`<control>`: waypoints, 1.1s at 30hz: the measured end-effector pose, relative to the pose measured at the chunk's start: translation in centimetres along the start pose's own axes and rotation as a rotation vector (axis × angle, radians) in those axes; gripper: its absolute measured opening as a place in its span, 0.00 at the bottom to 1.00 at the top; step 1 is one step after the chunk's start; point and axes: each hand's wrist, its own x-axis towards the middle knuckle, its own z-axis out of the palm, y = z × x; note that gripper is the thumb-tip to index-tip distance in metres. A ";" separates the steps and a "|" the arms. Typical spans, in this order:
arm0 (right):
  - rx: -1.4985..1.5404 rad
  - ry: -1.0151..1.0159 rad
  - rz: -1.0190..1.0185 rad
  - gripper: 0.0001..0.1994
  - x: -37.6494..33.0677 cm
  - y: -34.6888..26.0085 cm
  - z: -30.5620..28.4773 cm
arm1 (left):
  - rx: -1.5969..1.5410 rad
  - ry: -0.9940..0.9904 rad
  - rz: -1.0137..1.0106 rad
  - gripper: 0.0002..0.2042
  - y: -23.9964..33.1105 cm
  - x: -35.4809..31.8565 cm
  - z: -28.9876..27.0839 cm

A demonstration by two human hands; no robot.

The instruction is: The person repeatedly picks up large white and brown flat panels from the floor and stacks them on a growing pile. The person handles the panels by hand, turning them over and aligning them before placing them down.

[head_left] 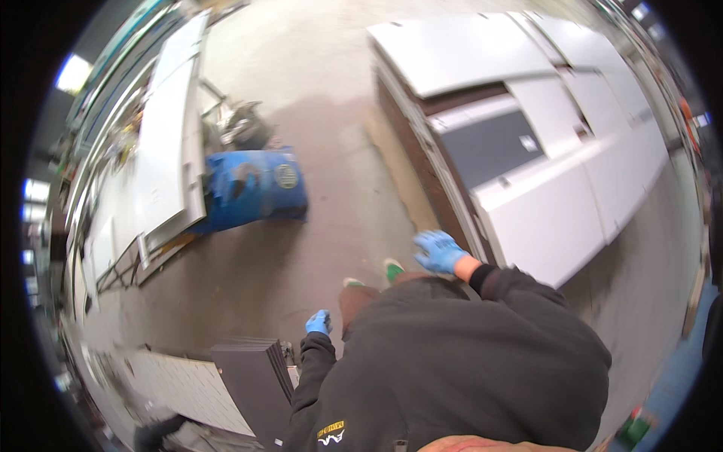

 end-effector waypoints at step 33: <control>0.492 0.176 0.966 0.27 54.7 8.3 -14.8 | 0.509 -0.611 0.195 0.13 77.5 34.9 21.8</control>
